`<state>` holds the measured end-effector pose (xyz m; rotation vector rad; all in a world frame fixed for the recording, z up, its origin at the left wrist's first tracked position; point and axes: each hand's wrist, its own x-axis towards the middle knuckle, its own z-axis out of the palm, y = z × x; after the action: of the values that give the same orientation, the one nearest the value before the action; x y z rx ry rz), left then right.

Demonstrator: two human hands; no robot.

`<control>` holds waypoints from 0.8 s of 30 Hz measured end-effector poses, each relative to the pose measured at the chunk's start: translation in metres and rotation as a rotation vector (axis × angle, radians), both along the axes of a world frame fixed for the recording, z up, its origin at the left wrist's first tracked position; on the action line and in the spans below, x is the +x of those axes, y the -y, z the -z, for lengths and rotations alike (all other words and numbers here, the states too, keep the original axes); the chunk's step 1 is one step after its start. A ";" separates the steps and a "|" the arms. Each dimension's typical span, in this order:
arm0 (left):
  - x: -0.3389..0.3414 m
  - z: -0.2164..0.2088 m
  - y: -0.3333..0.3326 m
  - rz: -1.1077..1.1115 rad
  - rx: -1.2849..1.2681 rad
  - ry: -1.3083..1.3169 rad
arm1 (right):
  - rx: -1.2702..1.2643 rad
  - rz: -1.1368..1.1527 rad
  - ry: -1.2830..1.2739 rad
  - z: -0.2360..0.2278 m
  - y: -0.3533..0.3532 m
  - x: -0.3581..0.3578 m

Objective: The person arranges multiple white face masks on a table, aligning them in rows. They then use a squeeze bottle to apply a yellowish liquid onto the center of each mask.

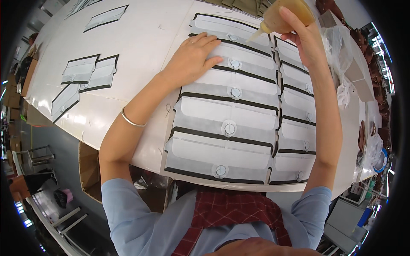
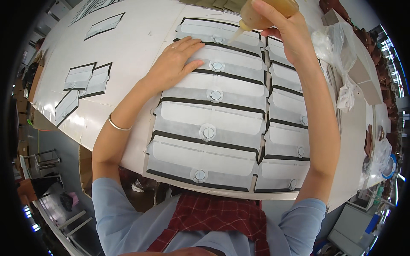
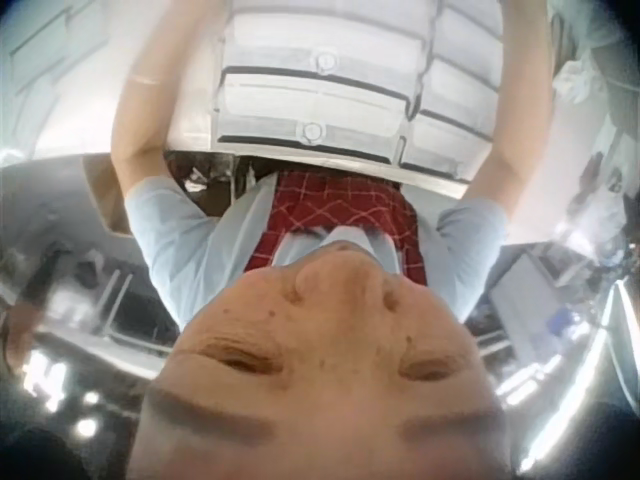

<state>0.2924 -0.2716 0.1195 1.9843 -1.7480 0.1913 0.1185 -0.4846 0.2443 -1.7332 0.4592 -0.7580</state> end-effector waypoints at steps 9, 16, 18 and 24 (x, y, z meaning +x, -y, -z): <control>0.000 0.000 0.001 0.009 -0.036 0.017 | -0.060 -0.003 -0.043 -0.005 0.008 0.011; 0.000 -0.001 0.000 0.003 -0.056 0.019 | -0.116 0.009 0.020 0.008 0.010 0.021; -0.001 -0.002 -0.001 0.002 -0.043 0.018 | -0.078 0.062 0.038 0.019 0.007 0.029; -0.003 -0.003 -0.001 -0.001 -0.068 0.043 | -0.051 0.044 0.106 0.035 0.014 0.041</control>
<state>0.2896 -0.2702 0.1227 1.9459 -1.7438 0.2925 0.1597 -0.4984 0.2095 -1.7254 0.4101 -0.8954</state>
